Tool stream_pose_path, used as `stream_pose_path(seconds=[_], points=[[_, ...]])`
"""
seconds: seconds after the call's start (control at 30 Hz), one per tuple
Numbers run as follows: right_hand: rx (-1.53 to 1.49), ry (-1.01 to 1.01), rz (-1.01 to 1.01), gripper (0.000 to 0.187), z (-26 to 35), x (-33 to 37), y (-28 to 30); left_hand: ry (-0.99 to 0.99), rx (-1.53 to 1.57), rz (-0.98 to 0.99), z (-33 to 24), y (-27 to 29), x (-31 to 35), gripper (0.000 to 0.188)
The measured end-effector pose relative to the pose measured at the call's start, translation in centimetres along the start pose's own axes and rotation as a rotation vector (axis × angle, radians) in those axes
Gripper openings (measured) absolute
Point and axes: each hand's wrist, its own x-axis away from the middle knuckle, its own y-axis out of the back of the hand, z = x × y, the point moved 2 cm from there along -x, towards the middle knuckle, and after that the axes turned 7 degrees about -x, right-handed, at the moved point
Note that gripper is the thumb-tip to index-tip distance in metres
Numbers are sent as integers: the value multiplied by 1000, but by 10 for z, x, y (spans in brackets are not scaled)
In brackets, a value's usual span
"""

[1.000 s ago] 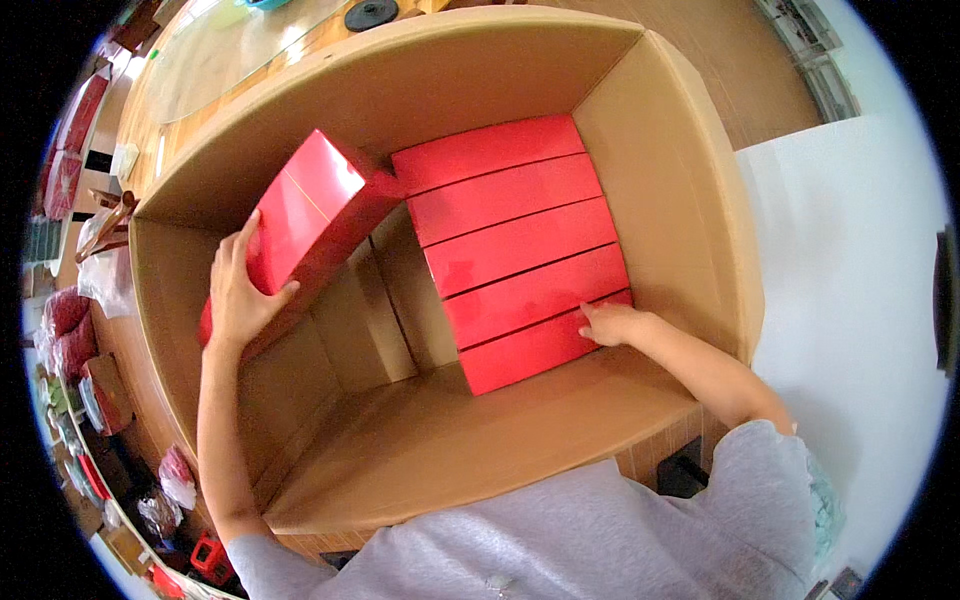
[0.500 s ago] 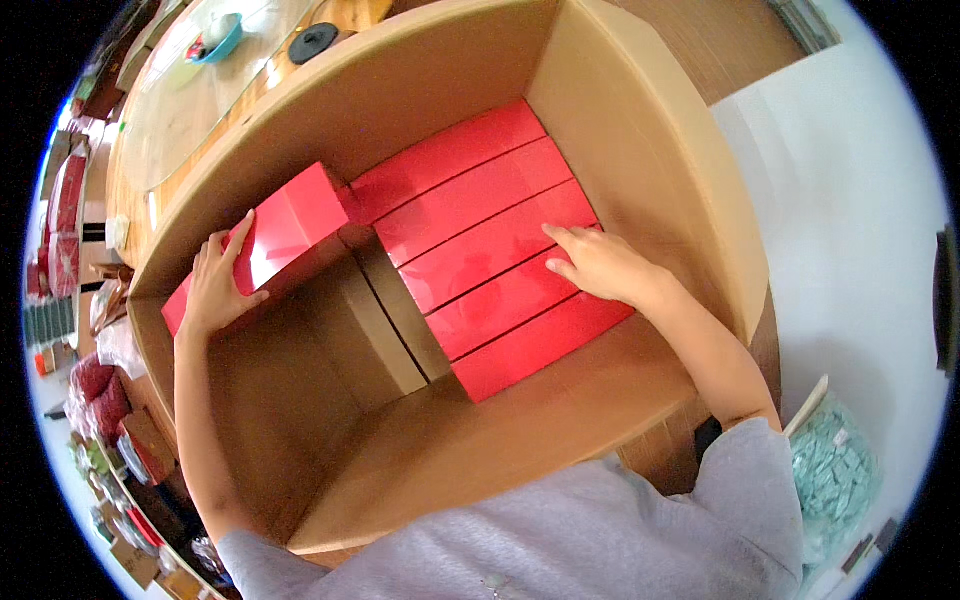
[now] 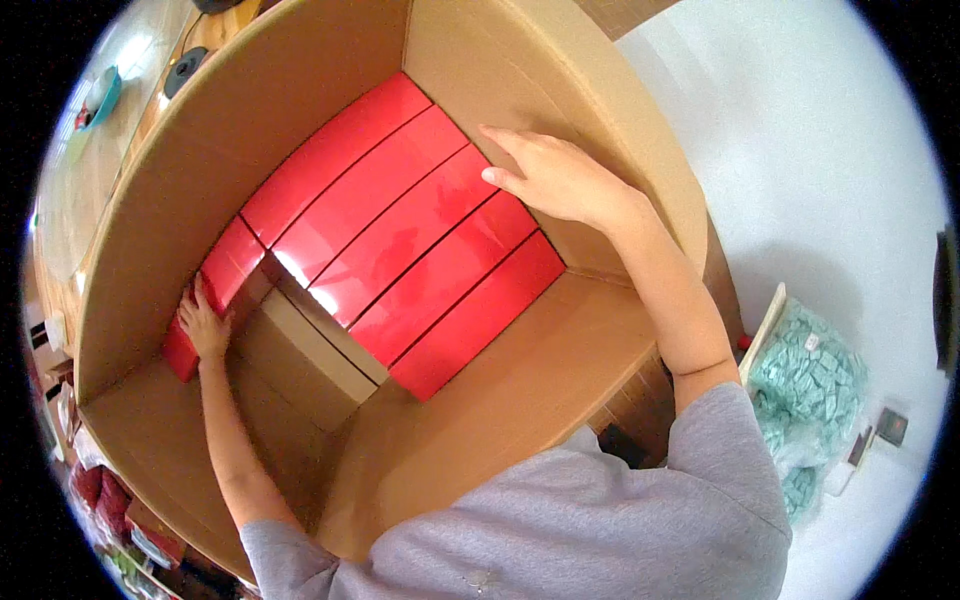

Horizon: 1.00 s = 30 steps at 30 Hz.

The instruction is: The person picks up red boxes and places them inside a cardboard carton. The person then picks up a red box from a stack on a table and places it on a digital scale.

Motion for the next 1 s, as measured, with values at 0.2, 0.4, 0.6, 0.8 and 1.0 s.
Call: stream_pose_path(seconds=[0.2,0.4,0.6,0.8,1.0], points=[[34,212,-119,53,6,6,3,368,53,103,-36,-13,21,97],[147,231,95,53,62,13,-20,64,191,185,-1,28,91,78],[265,547,720,64,60,71,-113,141,403,418,27,191,170,53],[376,699,363,60,111,67,-97,667,704,-436,59,277,377,29],[216,1138,119,44,203,79,-105,1216,701,-809,-6,244,588,20]])
